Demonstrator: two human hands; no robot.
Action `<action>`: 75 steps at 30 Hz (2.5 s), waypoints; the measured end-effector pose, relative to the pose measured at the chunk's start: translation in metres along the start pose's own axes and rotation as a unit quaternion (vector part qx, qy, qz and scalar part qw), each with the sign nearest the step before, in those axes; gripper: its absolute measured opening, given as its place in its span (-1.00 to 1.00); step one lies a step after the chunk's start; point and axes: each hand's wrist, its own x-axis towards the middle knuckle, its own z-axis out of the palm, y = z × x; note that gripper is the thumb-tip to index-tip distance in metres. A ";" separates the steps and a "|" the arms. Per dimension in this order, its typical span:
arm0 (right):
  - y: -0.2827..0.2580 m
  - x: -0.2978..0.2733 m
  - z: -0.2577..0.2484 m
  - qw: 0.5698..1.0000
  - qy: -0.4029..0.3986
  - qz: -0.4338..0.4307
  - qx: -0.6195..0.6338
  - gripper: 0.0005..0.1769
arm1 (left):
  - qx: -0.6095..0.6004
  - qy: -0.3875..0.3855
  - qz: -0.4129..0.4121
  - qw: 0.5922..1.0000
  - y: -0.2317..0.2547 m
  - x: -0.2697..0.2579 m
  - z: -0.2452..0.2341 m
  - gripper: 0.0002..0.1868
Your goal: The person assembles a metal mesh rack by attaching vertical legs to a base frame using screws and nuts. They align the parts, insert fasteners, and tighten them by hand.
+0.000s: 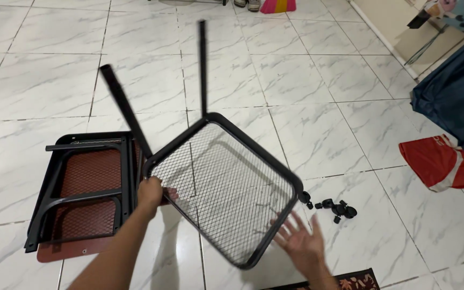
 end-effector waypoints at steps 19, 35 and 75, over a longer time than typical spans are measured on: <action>0.002 -0.072 0.088 0.982 0.047 -0.053 -0.175 -0.56 | 0.199 -0.034 0.080 0.976 0.004 -0.049 0.008 -0.14; 0.008 -0.104 0.140 0.984 -0.061 -0.036 -0.163 -0.56 | 0.467 -0.123 0.479 0.733 -0.003 -0.234 -0.026 -0.56; -0.027 -0.100 0.203 0.466 -0.052 -0.455 -0.757 0.40 | 0.491 -0.141 0.440 0.739 0.062 -0.182 -0.011 -0.38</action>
